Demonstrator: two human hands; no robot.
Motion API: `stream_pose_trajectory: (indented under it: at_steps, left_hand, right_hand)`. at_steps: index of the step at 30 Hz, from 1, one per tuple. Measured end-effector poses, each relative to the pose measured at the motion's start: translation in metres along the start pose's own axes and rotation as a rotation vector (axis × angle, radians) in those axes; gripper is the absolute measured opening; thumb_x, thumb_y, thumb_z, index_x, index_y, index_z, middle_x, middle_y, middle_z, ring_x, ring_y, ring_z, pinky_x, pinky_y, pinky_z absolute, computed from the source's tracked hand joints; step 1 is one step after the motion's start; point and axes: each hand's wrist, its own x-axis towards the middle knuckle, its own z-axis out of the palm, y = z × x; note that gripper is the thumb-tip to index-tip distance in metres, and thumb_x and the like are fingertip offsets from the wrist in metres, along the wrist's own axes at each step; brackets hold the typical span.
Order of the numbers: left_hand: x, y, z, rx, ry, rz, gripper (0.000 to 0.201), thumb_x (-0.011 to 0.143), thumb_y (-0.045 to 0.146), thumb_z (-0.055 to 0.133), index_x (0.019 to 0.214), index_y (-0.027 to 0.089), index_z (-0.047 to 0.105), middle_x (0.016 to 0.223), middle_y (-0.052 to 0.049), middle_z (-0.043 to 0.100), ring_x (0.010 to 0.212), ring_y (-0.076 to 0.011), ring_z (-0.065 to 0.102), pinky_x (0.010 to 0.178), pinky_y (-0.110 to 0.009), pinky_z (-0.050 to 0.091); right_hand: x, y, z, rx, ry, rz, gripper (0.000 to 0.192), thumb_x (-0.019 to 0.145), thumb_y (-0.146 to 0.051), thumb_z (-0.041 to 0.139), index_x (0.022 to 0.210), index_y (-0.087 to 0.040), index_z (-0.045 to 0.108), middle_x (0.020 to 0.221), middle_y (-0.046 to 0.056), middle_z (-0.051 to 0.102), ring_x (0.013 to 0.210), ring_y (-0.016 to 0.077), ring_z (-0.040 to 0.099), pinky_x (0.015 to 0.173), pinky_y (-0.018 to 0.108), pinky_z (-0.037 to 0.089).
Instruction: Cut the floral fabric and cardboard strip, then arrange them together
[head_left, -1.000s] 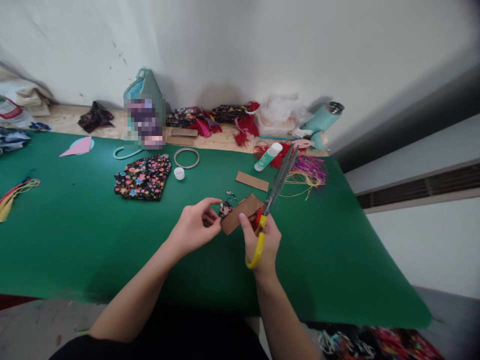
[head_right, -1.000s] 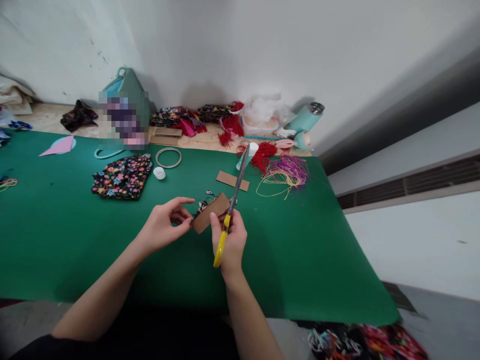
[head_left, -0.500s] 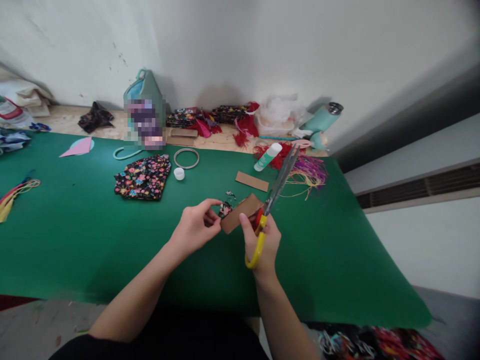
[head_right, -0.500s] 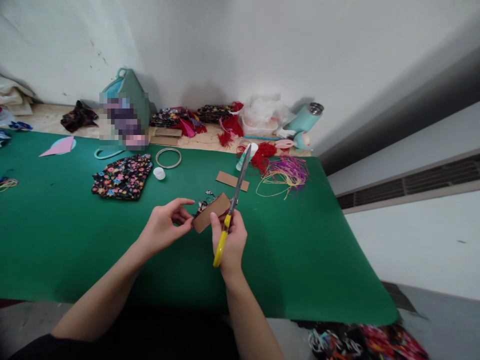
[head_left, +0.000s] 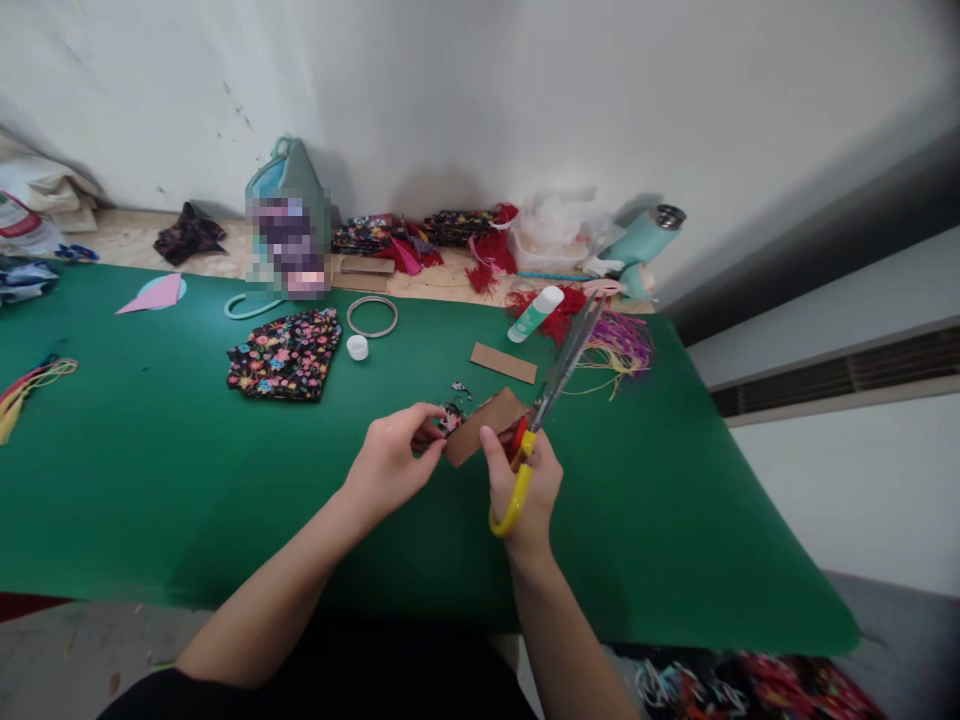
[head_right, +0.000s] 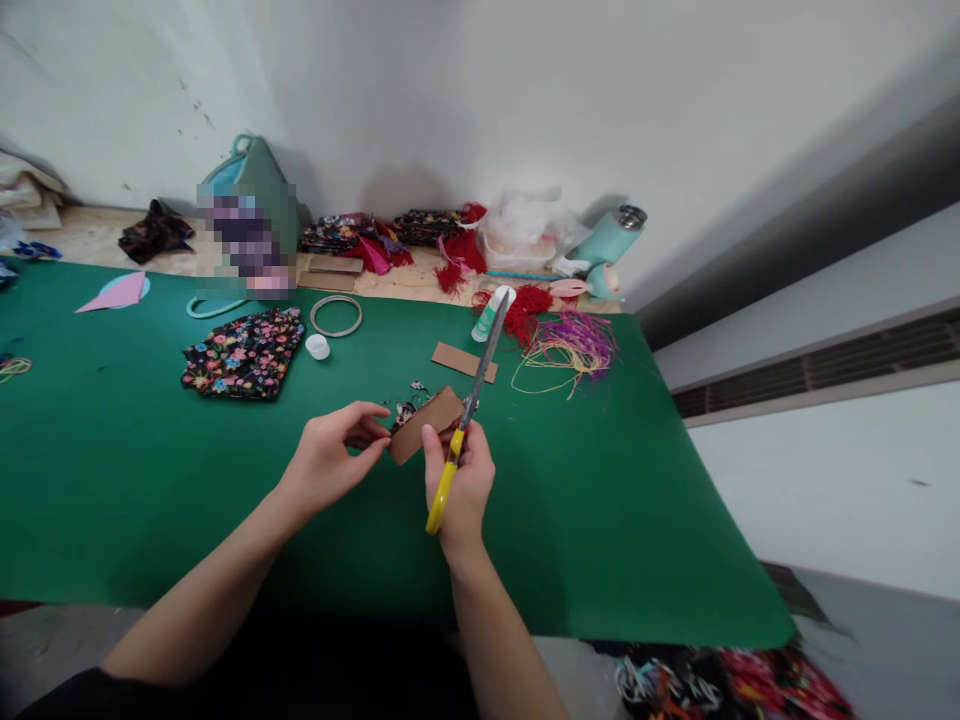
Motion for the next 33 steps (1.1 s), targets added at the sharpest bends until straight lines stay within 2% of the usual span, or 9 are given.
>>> stream_pose_trajectory:
  at_steps: [9, 13, 18, 26, 33]
  left_hand:
    - [0.001, 0.001, 0.002, -0.130, -0.001, -0.133, 0.021, 0.076, 0.008, 0.061, 0.091, 0.019, 0.052, 0.074, 0.002, 0.065, 0.068, -0.0116, 0.067, 0.062, -0.021, 0.053]
    - [-0.001, -0.001, 0.002, -0.015, -0.011, -0.102, 0.020, 0.079, 0.009, 0.057, 0.088, 0.021, 0.044, 0.077, 0.002, 0.063, 0.070, -0.0126, 0.063, 0.062, -0.023, 0.049]
    - [-0.002, -0.001, 0.004, 0.135, -0.025, -0.022, 0.017, 0.083, 0.008, 0.050, 0.089, 0.021, 0.041, 0.080, 0.000, 0.056, 0.071, -0.0132, 0.056, 0.065, -0.026, 0.044]
    - [-0.003, -0.001, 0.010, -0.082, -0.015, -0.159, 0.021, 0.085, 0.007, 0.045, 0.093, 0.022, 0.034, 0.084, 0.000, 0.054, 0.072, -0.0126, 0.055, 0.069, -0.027, 0.045]
    - [-0.004, -0.001, 0.013, -0.208, 0.037, -0.215, 0.018, 0.085, 0.010, 0.047, 0.091, 0.022, 0.034, 0.081, 0.001, 0.053, 0.069, -0.0114, 0.056, 0.068, -0.027, 0.046]
  right_hand:
    - [0.001, 0.000, -0.002, -0.038, 0.039, -0.026, 0.027, 0.073, -0.040, 0.068, 0.066, -0.020, 0.051, 0.056, -0.005, 0.052, 0.050, 0.0135, 0.048, 0.052, 0.027, 0.040]
    - [0.000, -0.001, -0.001, -0.047, 0.029, -0.032, 0.027, 0.073, -0.040, 0.068, 0.066, -0.020, 0.051, 0.056, -0.004, 0.051, 0.050, 0.0137, 0.048, 0.051, 0.027, 0.040]
    - [-0.001, 0.000, 0.000, -0.053, 0.020, -0.024, 0.027, 0.074, -0.041, 0.067, 0.067, -0.021, 0.050, 0.057, -0.004, 0.051, 0.051, 0.0139, 0.048, 0.052, 0.027, 0.040]
    - [0.000, 0.000, -0.001, -0.046, 0.042, -0.046, 0.026, 0.073, -0.040, 0.068, 0.067, -0.021, 0.051, 0.057, -0.004, 0.052, 0.051, 0.0143, 0.049, 0.054, 0.028, 0.042]
    - [-0.002, 0.001, 0.001, 0.039, 0.025, 0.064, 0.028, 0.073, -0.041, 0.068, 0.067, -0.021, 0.048, 0.052, -0.007, 0.047, 0.043, 0.0108, 0.041, 0.046, 0.026, 0.037]
